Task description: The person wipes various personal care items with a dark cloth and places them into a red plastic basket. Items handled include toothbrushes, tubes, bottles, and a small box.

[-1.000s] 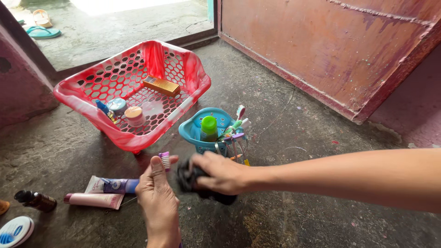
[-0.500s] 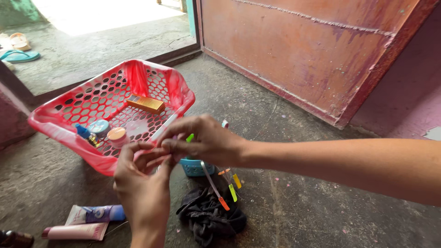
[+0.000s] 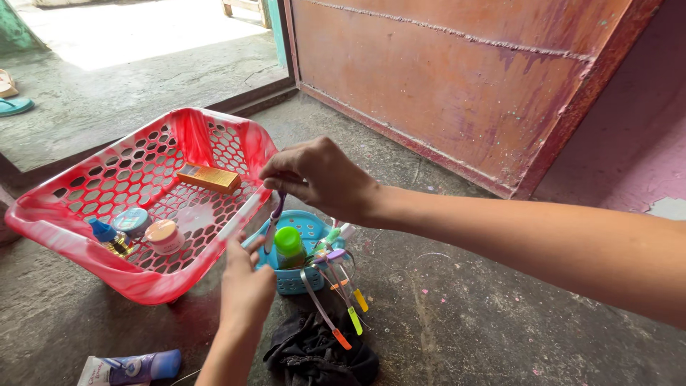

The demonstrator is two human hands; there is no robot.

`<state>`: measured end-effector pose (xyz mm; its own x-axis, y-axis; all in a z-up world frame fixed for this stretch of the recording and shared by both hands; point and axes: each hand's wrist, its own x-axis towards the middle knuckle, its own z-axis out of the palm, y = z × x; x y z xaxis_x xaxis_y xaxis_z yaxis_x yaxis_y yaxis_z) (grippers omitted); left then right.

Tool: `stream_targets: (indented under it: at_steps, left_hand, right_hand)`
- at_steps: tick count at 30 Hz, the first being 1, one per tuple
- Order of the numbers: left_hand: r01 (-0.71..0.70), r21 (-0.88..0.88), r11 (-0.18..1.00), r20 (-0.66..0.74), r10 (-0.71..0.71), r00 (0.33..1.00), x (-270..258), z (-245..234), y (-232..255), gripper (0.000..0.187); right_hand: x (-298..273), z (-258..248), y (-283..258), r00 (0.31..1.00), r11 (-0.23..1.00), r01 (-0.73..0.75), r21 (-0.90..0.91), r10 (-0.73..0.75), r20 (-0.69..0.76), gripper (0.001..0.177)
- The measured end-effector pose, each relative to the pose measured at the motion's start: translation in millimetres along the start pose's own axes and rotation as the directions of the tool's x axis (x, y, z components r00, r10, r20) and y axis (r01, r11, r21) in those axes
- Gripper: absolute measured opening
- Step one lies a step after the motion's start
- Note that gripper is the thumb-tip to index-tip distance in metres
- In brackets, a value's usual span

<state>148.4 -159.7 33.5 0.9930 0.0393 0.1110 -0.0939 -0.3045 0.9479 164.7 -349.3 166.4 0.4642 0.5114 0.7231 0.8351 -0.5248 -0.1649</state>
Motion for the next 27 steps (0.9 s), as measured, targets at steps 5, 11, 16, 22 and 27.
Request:
stream_targets:
  at_steps: [5, 11, 16, 22, 27]
  left_hand:
    - [0.037, 0.290, 0.956, -0.020, -0.033, 0.999, -11, 0, -24, 0.085]
    - [-0.034, 0.305, 0.952, -0.013, 0.040, 0.999, -24, 5, -27, 0.093]
    - [-0.060, 0.254, 0.965, 0.013, 0.059, 0.998, -27, 0, -28, 0.089]
    - [-0.221, 0.119, 0.968, -0.208, 0.242, 0.948, -51, -19, -32, 0.066]
    - [-0.170, 0.199, 0.965, -0.259, 0.219, 0.941, -78, -59, -59, 0.056]
  right_hand:
    - [3, 42, 27, 0.991, 0.998, -0.066, -0.022, 0.068, 0.118, 0.010]
    - [-3, 106, 42, 0.939, 0.985, -0.118, -0.127, 0.152, 0.309, 0.006]
    - [-6, 93, 50, 0.922, 0.981, -0.099, -0.165, 0.153, 0.356, 0.010]
    - [-41, 62, -15, 0.948, 0.968, 0.112, -0.225, -0.035, 0.318, 0.055]
    - [-91, 72, -82, 0.806, 0.916, 0.395, -0.067, -0.311, 0.505, 0.045]
